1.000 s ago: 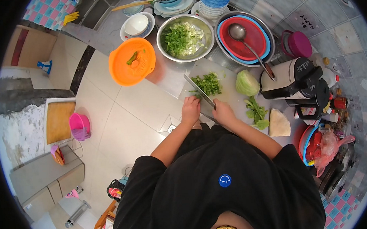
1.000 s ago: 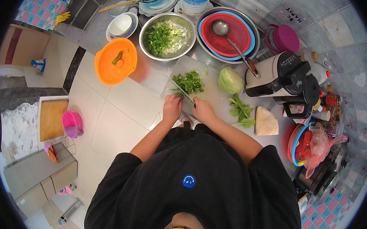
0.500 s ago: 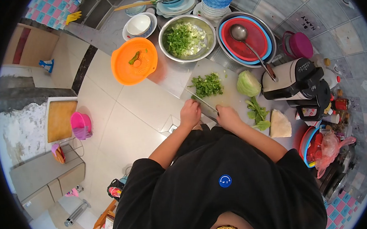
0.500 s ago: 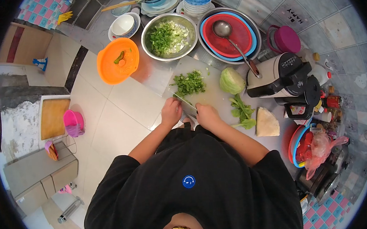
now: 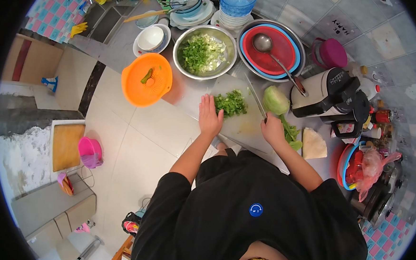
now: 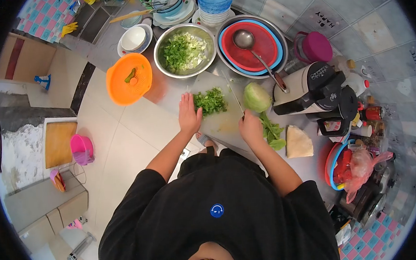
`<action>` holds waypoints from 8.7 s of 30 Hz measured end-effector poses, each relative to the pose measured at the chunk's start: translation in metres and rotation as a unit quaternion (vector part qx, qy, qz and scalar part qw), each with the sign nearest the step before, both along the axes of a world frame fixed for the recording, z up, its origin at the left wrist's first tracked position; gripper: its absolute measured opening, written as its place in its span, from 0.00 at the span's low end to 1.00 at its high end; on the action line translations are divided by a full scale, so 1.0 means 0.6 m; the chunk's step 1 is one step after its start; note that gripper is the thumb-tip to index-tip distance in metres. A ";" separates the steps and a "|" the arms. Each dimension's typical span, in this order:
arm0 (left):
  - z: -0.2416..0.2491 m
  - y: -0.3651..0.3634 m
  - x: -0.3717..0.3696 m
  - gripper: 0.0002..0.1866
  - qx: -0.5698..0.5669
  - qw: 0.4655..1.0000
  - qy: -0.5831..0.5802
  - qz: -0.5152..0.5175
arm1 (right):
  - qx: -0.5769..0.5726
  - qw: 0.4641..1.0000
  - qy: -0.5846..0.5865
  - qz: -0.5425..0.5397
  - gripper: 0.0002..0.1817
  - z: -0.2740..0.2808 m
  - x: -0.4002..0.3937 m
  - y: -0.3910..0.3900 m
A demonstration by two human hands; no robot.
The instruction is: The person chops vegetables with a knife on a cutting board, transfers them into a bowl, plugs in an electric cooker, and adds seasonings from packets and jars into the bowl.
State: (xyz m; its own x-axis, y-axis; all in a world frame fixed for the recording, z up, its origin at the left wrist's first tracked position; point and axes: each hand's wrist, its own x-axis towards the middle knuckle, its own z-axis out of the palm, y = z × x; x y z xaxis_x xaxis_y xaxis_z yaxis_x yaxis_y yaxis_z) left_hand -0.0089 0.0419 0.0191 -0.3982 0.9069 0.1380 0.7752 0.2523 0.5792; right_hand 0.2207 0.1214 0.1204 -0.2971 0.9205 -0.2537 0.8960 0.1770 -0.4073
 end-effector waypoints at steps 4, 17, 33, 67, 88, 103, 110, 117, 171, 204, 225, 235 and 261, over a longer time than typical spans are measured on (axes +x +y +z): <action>0.001 0.054 0.027 0.37 0.008 0.999 0.001 -0.037 | 0.009 1.000 0.007 0.005 0.10 -0.038 -0.007 0.003; 0.011 0.056 0.031 0.37 0.080 0.994 -0.019 -0.072 | -0.424 0.843 0.291 -0.156 0.07 -0.077 0.069 0.017; 0.025 0.066 0.079 0.31 0.223 0.951 -0.205 0.061 | -0.513 0.755 0.375 -0.162 0.07 -0.069 -0.038 -0.051; 0.110 0.376 -0.244 0.14 0.168 0.968 -0.181 0.057 | -0.272 0.854 0.439 -0.063 0.15 0.148 -0.261 0.257; 0.181 0.381 -0.185 0.20 0.046 0.993 0.106 0.016 | 0.251 0.882 -0.021 0.399 0.14 0.155 -0.270 0.284; 0.242 0.379 -0.259 0.37 0.050 0.992 0.036 0.114 | 0.055 0.956 0.287 -0.033 0.16 0.171 -0.083 0.175; 0.143 0.372 -0.218 0.36 0.024 0.841 -0.495 0.217 | -0.317 0.801 0.501 -0.085 0.08 0.109 -0.105 0.120; 0.212 0.280 -0.157 0.35 0.080 0.734 -0.647 0.190 | -0.265 0.863 0.426 -0.052 0.08 0.057 -0.118 0.125; 0.156 0.187 -0.247 0.16 0.136 0.989 -0.001 0.063 | -0.156 0.871 0.441 -0.151 0.08 0.104 -0.238 0.058; 0.037 0.024 -0.067 0.16 -0.186 0.787 -0.586 0.052 | -0.196 0.954 0.224 -0.037 0.09 0.014 -0.025 -0.027; 0.022 0.012 0.044 0.05 0.021 0.774 -0.558 0.298 | -0.140 0.975 0.093 0.146 0.17 0.041 -0.040 -0.030; 0.003 0.002 0.038 0.04 0.047 0.758 -0.585 0.286 | -0.161 0.975 0.069 0.136 0.16 0.070 -0.053 -0.045; 0.007 0.004 0.041 0.07 0.042 0.743 -0.595 0.304 | -0.132 0.977 0.077 0.147 0.20 -0.024 -0.083 -0.018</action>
State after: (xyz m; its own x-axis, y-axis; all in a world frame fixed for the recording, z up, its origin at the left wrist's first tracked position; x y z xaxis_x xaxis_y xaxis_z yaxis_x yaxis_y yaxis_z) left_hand 0.0154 0.0444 0.0235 -0.6156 0.5182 -0.5938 -0.5412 0.2698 0.7965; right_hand 0.1711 0.1103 0.1062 -0.5929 0.6976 -0.4024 0.7463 0.2882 -0.6000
